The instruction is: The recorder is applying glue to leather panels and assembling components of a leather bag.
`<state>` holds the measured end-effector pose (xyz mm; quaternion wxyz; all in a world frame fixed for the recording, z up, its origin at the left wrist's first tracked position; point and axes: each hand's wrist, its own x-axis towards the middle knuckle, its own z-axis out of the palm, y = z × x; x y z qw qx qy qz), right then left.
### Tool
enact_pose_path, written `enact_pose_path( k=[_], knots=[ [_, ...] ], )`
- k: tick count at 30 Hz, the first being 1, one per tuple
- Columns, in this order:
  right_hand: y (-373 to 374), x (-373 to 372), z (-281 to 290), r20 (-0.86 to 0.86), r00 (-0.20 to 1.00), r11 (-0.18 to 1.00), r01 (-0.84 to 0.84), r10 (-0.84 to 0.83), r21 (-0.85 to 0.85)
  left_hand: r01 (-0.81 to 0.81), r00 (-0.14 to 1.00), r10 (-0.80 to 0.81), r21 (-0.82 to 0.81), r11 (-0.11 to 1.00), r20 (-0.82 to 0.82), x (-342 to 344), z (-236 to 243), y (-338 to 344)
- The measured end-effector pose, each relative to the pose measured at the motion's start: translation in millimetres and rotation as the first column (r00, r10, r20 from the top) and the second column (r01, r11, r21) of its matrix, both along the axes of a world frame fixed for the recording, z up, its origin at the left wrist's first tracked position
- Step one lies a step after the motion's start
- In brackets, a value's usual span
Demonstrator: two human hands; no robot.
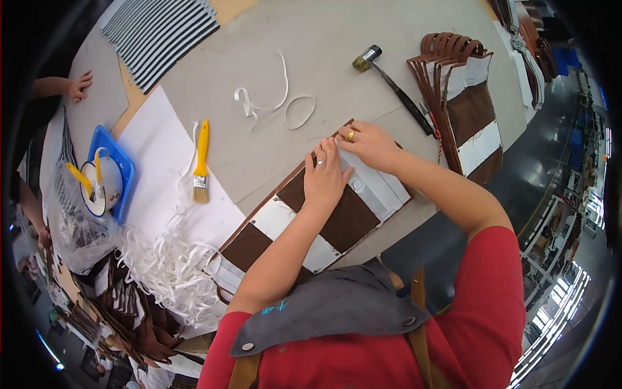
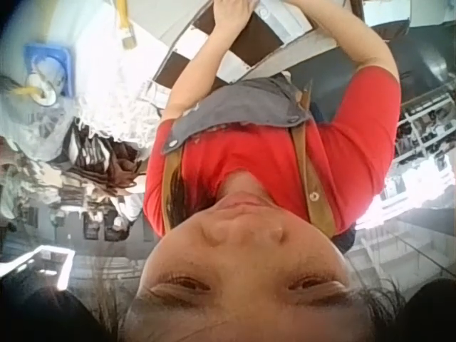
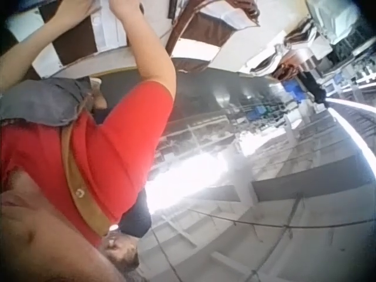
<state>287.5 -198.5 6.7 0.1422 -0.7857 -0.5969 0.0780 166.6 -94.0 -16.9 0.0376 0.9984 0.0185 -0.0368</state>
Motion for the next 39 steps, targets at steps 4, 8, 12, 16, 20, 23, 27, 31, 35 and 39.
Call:
enact_pose_path(
  k=[4, 8, 12, 16, 20, 23, 27, 31, 35, 39],
  knots=[
    [-4, -2, -8, -0.025, 0.999, 0.999, 0.036, -0.035, 0.033, -0.021, 0.999, 0.019, -0.056, 0.998, -0.032, 4, 4, 0],
    [-3, -11, -14, -0.171, 0.93, 0.931, 0.347, -0.326, 0.114, 0.047, 0.995, -0.036, 0.107, 0.993, -0.095, 8, 11, -5],
    [4, -6, -3, -0.092, 0.961, 0.961, 0.267, -0.26, 0.073, 0.074, 0.997, -0.074, -0.019, 0.997, -0.032, 9, 19, 4],
    [-18, -22, 8, -0.056, 0.93, 0.907, 0.368, -0.364, 0.207, 0.036, 0.99, -0.001, -0.254, 0.967, 0.139, -32, 37, 33],
    [-55, -44, 14, -0.21, 0.802, 0.773, 0.595, -0.559, 0.22, 0.048, 0.999, -0.039, -0.37, 0.928, 0.031, -93, 45, 42],
    [-57, -51, 16, -0.23, 0.788, 0.775, 0.61, -0.571, 0.166, 0.069, 0.997, -0.072, -0.415, 0.907, 0.009, -118, 39, 35],
    [-56, -60, 10, -0.278, 0.726, 0.752, 0.659, -0.629, 0.016, 0.064, 0.998, -0.062, -0.482, 0.874, 0.021, -134, 39, 26],
    [-62, -70, -9, -0.328, 0.684, 0.715, 0.698, -0.651, 0.036, 0.04, 0.997, -0.071, -0.5, 0.865, -0.043, -156, 42, 24],
    [-67, -69, -16, -0.368, 0.545, 0.618, 0.778, -0.753, -0.111, 0.039, 0.999, -0.05, -0.482, 0.876, -0.011, -180, 44, 22],
    [-69, -63, -13, -0.372, 0.575, 0.645, 0.759, -0.729, -0.09, 0.016, 1.0, -0.021, -0.507, 0.862, -0.003, -199, 39, 13]
  ],
)
